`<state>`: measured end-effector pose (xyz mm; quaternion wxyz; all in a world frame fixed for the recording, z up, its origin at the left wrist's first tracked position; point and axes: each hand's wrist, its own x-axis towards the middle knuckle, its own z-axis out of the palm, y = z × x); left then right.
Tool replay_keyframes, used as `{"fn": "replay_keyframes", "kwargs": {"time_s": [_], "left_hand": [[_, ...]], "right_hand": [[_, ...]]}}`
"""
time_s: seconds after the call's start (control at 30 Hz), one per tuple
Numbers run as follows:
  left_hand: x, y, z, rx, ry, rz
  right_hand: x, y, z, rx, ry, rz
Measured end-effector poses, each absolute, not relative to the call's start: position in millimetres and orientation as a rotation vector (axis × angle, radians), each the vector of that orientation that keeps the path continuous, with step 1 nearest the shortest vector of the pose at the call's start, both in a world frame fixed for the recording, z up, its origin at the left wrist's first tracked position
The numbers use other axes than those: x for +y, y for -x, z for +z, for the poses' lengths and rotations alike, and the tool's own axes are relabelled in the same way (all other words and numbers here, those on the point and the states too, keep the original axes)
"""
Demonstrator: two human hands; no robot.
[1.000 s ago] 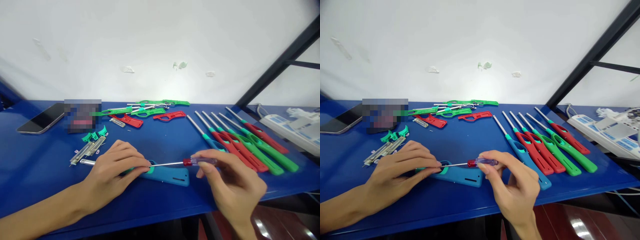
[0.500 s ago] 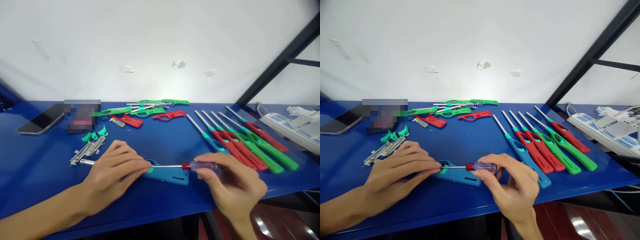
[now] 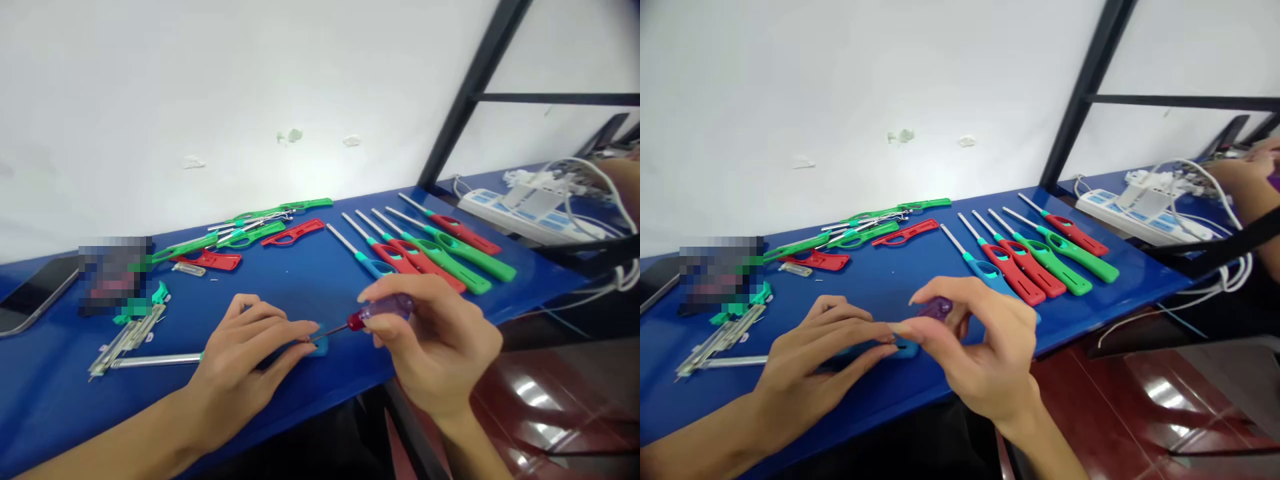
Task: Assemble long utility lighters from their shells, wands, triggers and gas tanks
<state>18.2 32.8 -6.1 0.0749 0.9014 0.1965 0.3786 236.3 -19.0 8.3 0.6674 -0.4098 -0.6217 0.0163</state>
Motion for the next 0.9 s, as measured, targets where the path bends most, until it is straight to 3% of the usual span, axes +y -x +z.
{"fn": "replay_keyframes", "kwargs": {"time_s": [0.9], "left_hand": [[42, -45, -11, 0.599, -2.529, 1.086]], "right_hand": [[-6, -230, 16, -1.468, 0.895, 0.232]]}}
